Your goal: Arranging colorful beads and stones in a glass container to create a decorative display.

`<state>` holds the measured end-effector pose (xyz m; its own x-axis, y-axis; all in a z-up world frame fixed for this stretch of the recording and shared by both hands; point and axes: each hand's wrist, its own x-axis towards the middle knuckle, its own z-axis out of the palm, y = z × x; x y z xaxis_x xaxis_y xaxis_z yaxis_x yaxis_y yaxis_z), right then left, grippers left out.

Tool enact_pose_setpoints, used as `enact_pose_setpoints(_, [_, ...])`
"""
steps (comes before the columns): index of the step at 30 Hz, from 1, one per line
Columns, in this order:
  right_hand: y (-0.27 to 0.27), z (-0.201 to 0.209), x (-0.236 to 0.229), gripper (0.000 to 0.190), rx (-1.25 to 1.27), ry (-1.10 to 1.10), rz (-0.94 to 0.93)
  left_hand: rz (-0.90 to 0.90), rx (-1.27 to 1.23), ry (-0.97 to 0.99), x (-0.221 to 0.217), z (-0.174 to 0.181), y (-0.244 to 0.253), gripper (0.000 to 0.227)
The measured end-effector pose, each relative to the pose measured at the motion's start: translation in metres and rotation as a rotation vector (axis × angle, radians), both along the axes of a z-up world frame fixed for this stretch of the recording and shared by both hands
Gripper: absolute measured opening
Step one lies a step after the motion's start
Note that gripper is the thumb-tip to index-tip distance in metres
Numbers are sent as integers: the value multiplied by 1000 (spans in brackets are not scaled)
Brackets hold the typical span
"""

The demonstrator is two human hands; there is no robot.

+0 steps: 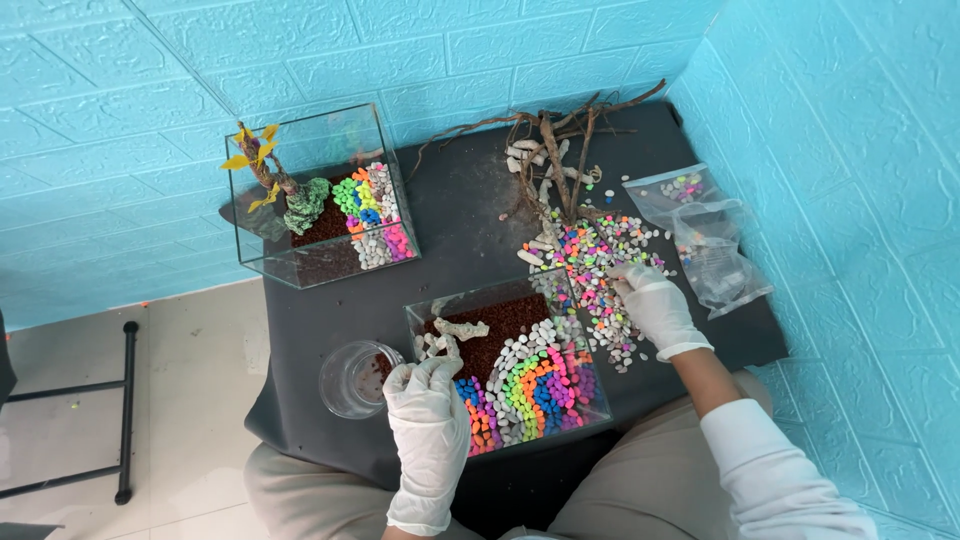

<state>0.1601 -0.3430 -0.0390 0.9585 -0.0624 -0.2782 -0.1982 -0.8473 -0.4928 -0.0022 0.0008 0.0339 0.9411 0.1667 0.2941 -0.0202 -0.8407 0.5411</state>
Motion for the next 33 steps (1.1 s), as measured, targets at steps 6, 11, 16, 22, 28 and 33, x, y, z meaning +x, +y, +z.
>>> enact_pose_setpoints(6, [34, -35, 5, 53, -323, 54, 184, 42, -47, 86, -1, -16, 1, 40])
enact_pose_setpoints(11, [23, -74, -1, 24, -498, -166, 166, 91, -220, 98, 0, -23, -1, 38])
enact_pose_setpoints(16, [56, -6, 1, 50, -230, -136, 451, 30, -46, 43, 1, -35, -1, 38])
enact_pose_setpoints(22, [86, 23, 31, 95, -340, 287, 726, 11, 61, -5, 2, -51, 3, 41])
enact_pose_setpoints(28, [61, -37, 44, 81, -413, 47, 928, -22, 130, -96, 0, -34, 0, 44])
enact_pose_setpoints(33, [32, -77, 32, 41, -399, -411, 882, 314, -574, 283, 8, -17, -10, 31])
